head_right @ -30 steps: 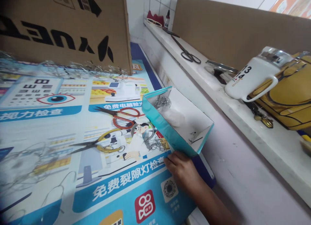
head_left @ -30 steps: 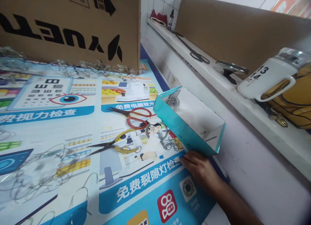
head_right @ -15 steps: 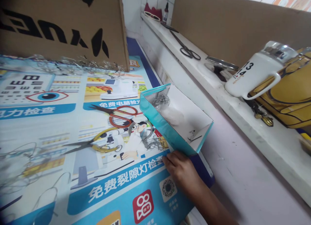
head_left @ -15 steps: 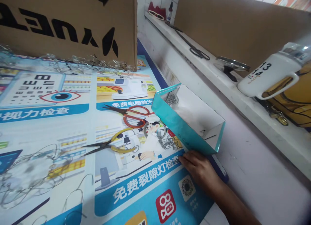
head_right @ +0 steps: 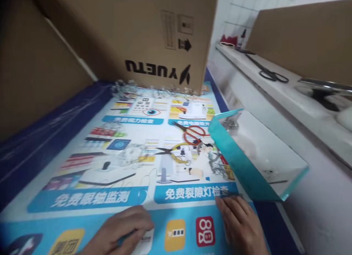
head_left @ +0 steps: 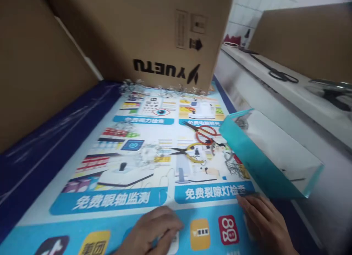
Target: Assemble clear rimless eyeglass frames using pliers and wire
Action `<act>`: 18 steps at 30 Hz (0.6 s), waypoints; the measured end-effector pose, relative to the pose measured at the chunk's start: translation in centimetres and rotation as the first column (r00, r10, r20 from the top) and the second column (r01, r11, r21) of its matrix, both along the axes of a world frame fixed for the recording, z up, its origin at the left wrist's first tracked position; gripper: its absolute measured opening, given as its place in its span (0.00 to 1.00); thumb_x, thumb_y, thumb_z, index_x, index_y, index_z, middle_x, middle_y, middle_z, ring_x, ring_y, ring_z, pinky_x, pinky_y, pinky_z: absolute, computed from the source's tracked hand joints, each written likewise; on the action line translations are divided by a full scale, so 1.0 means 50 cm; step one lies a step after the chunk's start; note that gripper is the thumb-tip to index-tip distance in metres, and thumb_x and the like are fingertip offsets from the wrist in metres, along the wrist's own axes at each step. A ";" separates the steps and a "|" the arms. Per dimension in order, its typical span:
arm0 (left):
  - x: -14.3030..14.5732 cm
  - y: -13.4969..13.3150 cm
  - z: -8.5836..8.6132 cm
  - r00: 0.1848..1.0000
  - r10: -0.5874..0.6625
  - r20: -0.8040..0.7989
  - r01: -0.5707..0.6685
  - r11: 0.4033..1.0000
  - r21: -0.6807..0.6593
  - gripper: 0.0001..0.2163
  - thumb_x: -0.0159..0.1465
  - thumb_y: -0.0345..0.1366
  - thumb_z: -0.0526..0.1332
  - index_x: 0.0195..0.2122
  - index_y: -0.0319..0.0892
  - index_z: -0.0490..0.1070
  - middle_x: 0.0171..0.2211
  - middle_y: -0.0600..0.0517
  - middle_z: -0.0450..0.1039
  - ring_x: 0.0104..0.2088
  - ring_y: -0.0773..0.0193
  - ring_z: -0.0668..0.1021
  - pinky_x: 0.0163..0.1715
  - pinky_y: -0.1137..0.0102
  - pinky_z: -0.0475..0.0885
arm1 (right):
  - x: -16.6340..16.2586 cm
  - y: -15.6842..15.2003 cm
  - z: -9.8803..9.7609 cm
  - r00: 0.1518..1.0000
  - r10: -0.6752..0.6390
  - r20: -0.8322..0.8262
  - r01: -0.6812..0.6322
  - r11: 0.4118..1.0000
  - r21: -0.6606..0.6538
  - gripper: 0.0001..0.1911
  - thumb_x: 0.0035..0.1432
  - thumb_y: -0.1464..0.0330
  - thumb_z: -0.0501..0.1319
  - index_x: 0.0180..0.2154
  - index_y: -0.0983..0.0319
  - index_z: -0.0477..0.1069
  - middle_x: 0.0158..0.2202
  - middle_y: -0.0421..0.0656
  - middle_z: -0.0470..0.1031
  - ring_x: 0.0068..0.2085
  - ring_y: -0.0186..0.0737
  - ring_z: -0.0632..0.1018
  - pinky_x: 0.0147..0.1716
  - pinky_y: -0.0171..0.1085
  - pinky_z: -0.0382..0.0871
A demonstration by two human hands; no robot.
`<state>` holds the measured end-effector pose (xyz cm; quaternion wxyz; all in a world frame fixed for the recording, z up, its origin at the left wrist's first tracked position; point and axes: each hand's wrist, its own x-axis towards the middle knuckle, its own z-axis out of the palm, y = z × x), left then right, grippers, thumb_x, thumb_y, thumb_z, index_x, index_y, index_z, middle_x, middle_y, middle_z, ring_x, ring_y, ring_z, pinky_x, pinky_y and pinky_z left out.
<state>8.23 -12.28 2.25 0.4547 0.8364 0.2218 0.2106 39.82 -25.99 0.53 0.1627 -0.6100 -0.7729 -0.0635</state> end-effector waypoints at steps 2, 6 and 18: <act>0.013 -0.002 0.033 0.998 -0.028 0.050 0.024 0.996 0.084 0.08 0.62 0.28 0.52 0.37 0.43 0.69 0.30 0.50 0.74 0.31 0.65 0.75 0.33 0.74 0.71 | -0.035 0.026 0.000 0.994 0.104 0.029 -0.105 0.994 0.039 0.17 0.60 0.70 0.52 0.51 0.62 0.65 0.37 0.46 0.74 0.39 0.41 0.74 0.39 0.40 0.68; 0.012 -0.021 0.042 0.994 -0.109 0.019 0.104 0.978 0.182 0.08 0.61 0.26 0.52 0.37 0.41 0.69 0.32 0.49 0.74 0.34 0.64 0.75 0.36 0.72 0.70 | -0.143 0.079 0.017 0.983 0.182 0.033 -0.184 0.980 0.077 0.14 0.62 0.71 0.48 0.43 0.62 0.70 0.32 0.46 0.74 0.34 0.41 0.73 0.36 0.41 0.67; -0.136 0.031 0.033 0.991 -0.110 -0.080 0.134 0.896 0.424 0.14 0.60 0.25 0.52 0.45 0.43 0.65 0.38 0.48 0.72 0.39 0.60 0.72 0.42 0.64 0.67 | -0.290 0.247 0.027 0.971 0.177 -0.158 -0.198 0.972 -0.125 0.15 0.58 0.70 0.54 0.49 0.60 0.66 0.49 0.47 0.67 0.50 0.44 0.65 0.49 0.46 0.62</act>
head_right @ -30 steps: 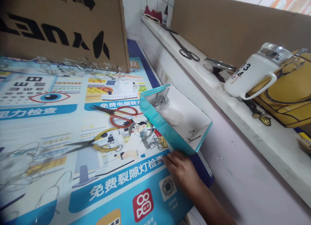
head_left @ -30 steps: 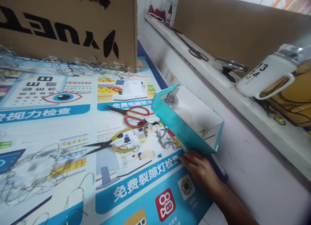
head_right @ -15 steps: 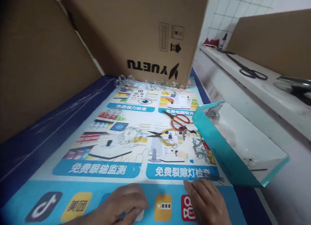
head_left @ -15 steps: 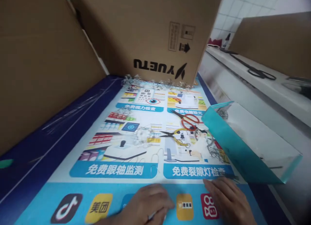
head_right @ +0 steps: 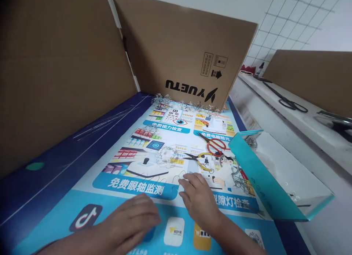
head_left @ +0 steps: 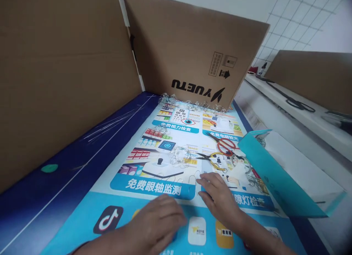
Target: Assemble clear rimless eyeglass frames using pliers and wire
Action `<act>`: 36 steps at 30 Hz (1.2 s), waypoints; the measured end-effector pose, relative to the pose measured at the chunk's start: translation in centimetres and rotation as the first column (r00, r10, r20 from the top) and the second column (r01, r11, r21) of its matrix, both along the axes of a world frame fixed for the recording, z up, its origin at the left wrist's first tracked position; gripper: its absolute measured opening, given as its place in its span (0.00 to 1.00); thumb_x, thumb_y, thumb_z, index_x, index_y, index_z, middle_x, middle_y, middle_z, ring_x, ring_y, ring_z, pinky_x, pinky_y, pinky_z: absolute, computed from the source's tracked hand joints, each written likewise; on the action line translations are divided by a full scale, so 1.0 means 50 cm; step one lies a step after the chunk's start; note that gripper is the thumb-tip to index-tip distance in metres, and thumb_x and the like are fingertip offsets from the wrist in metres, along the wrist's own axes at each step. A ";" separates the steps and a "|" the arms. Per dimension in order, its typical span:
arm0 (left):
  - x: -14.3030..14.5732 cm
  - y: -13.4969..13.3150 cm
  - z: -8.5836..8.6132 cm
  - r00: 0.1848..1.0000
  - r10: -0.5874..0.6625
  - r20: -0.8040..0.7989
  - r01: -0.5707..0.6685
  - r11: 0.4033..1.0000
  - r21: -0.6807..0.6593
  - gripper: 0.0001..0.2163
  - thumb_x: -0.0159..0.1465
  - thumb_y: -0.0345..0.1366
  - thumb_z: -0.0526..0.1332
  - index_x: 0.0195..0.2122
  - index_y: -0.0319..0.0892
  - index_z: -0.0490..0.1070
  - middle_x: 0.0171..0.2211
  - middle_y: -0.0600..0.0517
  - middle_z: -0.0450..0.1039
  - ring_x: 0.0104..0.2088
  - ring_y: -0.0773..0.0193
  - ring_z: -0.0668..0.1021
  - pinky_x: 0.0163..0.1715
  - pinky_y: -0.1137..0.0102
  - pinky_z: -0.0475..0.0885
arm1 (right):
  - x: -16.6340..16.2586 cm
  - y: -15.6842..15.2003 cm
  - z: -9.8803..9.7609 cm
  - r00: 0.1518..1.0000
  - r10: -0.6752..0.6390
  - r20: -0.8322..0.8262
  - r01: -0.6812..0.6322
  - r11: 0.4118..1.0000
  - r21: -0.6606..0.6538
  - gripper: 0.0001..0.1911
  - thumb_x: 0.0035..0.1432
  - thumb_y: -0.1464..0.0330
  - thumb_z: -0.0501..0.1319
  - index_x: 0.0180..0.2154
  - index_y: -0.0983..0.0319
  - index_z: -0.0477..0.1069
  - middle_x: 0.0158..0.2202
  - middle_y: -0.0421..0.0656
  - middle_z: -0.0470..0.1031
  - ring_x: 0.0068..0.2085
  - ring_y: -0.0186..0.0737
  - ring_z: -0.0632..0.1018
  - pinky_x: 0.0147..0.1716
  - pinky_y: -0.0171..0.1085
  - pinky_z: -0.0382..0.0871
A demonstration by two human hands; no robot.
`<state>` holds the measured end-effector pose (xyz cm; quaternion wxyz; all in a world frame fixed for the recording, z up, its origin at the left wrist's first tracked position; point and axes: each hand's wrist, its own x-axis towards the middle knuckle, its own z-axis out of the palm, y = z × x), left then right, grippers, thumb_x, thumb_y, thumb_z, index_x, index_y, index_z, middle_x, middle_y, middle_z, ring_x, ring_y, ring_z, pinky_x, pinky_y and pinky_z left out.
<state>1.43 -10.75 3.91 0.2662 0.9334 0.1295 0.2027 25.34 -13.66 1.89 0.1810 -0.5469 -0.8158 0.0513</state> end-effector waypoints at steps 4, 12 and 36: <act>-0.083 0.063 -0.028 0.934 0.356 -0.023 -0.351 0.929 0.114 0.13 0.63 0.27 0.50 0.48 0.44 0.64 0.45 0.46 0.68 0.47 0.57 0.68 0.45 0.61 0.65 | -0.016 0.024 -0.006 0.994 -0.045 0.095 0.052 0.996 -0.071 0.20 0.57 0.66 0.56 0.52 0.57 0.63 0.55 0.46 0.61 0.55 0.49 0.60 0.51 0.49 0.60; -0.112 0.104 -0.068 0.806 0.544 -0.235 -0.530 0.839 0.123 0.12 0.64 0.35 0.51 0.48 0.45 0.66 0.48 0.46 0.65 0.49 0.54 0.67 0.46 0.58 0.65 | -0.035 0.014 -0.037 0.981 0.009 0.194 0.010 0.995 -0.100 0.19 0.59 0.67 0.54 0.53 0.57 0.62 0.55 0.44 0.61 0.54 0.49 0.62 0.49 0.51 0.61; -0.002 0.027 -0.100 0.825 0.529 -0.199 -0.460 0.833 0.307 0.22 0.63 0.45 0.53 0.57 0.47 0.58 0.55 0.45 0.63 0.51 0.48 0.65 0.46 0.55 0.63 | -0.035 -0.033 -0.018 0.999 0.044 0.004 -0.044 0.999 -0.020 0.13 0.58 0.67 0.55 0.46 0.56 0.66 0.48 0.43 0.67 0.47 0.44 0.65 0.47 0.46 0.62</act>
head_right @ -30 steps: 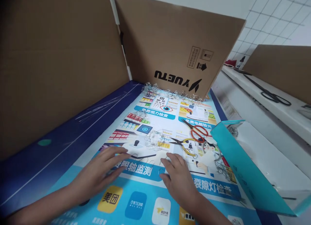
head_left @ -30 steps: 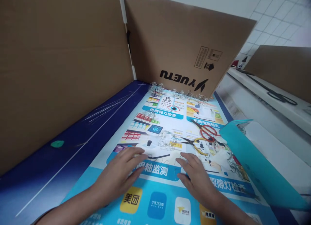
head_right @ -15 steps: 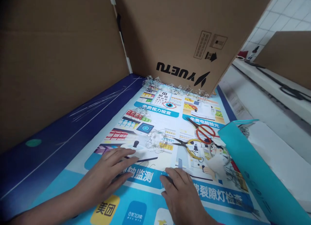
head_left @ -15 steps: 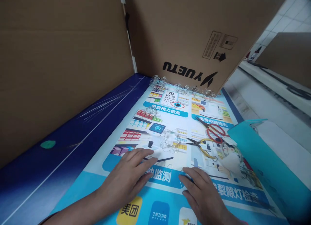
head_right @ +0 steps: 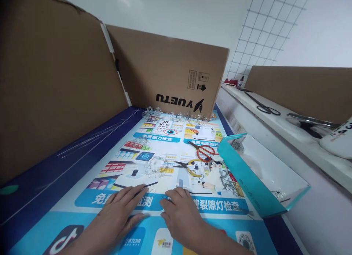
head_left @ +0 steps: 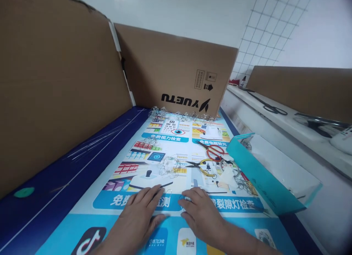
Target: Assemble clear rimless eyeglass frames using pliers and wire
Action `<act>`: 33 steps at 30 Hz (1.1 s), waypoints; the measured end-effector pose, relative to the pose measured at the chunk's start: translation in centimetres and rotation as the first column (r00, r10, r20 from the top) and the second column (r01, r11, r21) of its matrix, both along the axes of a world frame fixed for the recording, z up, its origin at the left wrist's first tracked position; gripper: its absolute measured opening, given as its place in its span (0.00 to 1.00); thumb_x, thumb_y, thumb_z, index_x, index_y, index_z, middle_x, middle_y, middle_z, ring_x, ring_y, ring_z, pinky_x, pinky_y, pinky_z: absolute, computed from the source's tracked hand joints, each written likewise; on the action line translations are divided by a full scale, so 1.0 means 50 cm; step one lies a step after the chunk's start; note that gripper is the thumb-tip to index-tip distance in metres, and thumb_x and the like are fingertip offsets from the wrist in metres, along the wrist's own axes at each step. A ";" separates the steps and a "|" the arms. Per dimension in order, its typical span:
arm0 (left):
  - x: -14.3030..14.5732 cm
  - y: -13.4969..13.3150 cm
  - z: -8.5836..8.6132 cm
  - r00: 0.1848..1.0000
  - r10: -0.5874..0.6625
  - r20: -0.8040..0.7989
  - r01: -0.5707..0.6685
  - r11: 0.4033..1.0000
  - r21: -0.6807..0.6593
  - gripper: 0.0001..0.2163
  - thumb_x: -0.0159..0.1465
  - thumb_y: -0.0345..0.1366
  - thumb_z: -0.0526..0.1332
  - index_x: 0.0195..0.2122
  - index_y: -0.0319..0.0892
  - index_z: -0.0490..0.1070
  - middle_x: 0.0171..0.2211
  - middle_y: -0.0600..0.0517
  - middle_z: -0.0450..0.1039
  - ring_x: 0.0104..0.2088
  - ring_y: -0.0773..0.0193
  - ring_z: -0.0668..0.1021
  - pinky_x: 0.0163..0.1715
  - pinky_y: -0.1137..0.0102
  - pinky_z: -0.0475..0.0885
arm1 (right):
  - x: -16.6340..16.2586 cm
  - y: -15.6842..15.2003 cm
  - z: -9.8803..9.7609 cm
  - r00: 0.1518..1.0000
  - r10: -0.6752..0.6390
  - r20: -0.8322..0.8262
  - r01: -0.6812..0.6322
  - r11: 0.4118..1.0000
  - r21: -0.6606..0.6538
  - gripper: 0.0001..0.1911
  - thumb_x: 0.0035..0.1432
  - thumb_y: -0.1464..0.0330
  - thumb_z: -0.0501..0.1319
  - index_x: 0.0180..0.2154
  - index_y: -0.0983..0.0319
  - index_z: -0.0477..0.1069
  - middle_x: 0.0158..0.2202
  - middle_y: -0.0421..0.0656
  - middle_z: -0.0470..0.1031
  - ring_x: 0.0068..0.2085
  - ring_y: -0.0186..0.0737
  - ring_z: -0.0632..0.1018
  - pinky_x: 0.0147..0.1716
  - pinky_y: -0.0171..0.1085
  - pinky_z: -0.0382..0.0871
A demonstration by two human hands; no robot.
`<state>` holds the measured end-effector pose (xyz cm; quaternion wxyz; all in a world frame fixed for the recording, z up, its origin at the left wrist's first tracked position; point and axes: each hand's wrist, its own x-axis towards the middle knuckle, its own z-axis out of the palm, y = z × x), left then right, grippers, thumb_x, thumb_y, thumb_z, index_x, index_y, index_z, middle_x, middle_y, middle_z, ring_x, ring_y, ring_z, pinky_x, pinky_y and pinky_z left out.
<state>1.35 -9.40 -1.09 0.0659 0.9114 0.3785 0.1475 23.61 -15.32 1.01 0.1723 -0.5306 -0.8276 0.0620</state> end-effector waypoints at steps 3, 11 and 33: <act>0.003 0.007 0.020 0.996 0.025 0.087 -0.021 0.999 -0.039 0.17 0.64 0.43 0.52 0.53 0.46 0.63 0.50 0.46 0.67 0.49 0.52 0.67 0.45 0.57 0.63 | 0.012 0.007 -0.007 1.000 -0.008 -0.026 0.010 0.997 0.074 0.12 0.59 0.67 0.54 0.46 0.56 0.67 0.46 0.43 0.69 0.46 0.42 0.67 0.45 0.43 0.63; 0.000 0.119 0.087 0.978 0.036 0.206 0.024 0.959 -0.282 0.11 0.65 0.36 0.49 0.38 0.41 0.70 0.36 0.49 0.73 0.37 0.60 0.73 0.37 0.68 0.66 | 0.118 0.102 0.023 0.959 -0.227 0.171 0.196 0.964 0.180 0.19 0.59 0.67 0.53 0.52 0.60 0.63 0.53 0.49 0.64 0.54 0.48 0.63 0.49 0.50 0.58; 0.029 0.134 0.049 0.985 -0.173 0.007 0.166 0.933 -0.320 0.08 0.61 0.30 0.51 0.30 0.40 0.69 0.31 0.48 0.69 0.32 0.60 0.70 0.31 0.68 0.61 | 0.140 0.162 -0.026 0.887 -0.321 0.331 0.288 0.947 0.145 0.20 0.56 0.61 0.54 0.48 0.65 0.65 0.43 0.52 0.66 0.45 0.51 0.64 0.44 0.47 0.57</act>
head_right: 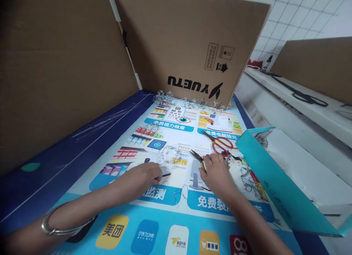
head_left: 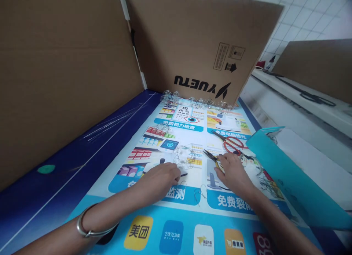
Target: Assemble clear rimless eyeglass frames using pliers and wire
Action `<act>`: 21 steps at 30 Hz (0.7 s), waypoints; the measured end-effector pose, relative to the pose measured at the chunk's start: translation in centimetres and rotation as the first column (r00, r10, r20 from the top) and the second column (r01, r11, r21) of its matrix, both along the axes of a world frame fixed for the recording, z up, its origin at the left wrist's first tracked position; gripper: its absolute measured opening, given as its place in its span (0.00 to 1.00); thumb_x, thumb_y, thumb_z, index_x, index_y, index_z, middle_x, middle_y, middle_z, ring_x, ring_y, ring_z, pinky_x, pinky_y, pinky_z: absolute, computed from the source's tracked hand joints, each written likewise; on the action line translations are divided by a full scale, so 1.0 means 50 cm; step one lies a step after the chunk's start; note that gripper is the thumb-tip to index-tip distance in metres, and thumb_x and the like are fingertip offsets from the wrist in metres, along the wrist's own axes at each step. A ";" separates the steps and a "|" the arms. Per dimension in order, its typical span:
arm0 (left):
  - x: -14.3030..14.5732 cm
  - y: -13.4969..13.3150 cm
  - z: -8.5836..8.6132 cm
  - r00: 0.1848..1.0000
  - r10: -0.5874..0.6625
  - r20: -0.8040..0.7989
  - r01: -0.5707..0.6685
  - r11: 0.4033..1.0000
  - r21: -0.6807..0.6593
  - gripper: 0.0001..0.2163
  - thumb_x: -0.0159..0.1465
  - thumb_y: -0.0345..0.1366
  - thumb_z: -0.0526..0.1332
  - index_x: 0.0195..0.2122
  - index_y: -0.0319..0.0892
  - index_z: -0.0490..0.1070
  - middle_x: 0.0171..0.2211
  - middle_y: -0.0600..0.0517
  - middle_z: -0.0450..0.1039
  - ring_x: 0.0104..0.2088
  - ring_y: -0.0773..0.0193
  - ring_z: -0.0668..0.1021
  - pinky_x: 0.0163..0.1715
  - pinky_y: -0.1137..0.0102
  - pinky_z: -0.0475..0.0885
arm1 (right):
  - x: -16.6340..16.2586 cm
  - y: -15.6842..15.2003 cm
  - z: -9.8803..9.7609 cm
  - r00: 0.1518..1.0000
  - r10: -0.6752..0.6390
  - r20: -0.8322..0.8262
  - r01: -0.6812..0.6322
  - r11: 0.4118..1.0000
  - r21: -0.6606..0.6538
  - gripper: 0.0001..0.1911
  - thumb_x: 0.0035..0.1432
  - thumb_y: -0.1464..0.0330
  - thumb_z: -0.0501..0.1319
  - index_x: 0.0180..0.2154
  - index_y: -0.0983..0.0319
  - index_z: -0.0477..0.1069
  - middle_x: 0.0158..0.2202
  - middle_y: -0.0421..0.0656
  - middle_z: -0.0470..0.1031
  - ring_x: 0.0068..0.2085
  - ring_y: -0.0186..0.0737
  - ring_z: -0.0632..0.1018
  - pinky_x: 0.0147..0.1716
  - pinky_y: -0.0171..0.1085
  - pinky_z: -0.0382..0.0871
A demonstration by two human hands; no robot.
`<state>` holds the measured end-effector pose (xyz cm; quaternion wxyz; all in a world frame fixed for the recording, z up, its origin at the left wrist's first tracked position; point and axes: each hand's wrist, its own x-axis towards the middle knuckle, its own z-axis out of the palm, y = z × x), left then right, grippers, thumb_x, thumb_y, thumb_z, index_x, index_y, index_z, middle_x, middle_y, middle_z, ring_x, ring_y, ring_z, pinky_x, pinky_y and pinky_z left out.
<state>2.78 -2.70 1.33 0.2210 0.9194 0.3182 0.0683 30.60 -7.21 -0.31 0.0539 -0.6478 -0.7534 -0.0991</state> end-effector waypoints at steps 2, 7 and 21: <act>0.001 -0.007 0.000 1.000 0.010 -0.001 -0.010 0.999 0.040 0.08 0.62 0.30 0.50 0.31 0.39 0.68 0.32 0.46 0.69 0.32 0.59 0.70 0.31 0.67 0.61 | -0.007 -0.004 0.001 1.000 -0.022 0.008 0.022 1.000 0.015 0.19 0.55 0.63 0.54 0.46 0.65 0.66 0.41 0.52 0.67 0.44 0.50 0.65 0.43 0.46 0.57; -0.004 -0.018 0.018 0.989 0.136 0.054 -0.135 0.991 -0.024 0.08 0.63 0.32 0.47 0.33 0.40 0.65 0.29 0.49 0.69 0.27 0.62 0.69 0.27 0.69 0.61 | -0.019 -0.014 -0.006 0.998 -0.063 0.010 0.062 0.997 0.046 0.14 0.54 0.67 0.54 0.41 0.67 0.67 0.37 0.51 0.67 0.41 0.49 0.66 0.41 0.45 0.58; -0.010 0.005 0.028 0.799 0.387 0.460 -0.006 0.770 -0.638 0.07 0.61 0.37 0.53 0.30 0.40 0.66 0.27 0.54 0.68 0.28 0.68 0.69 0.29 0.73 0.62 | -0.034 -0.046 0.000 0.995 0.071 -0.068 -0.061 0.989 0.137 0.12 0.60 0.62 0.51 0.36 0.63 0.65 0.35 0.47 0.66 0.38 0.44 0.67 0.36 0.40 0.61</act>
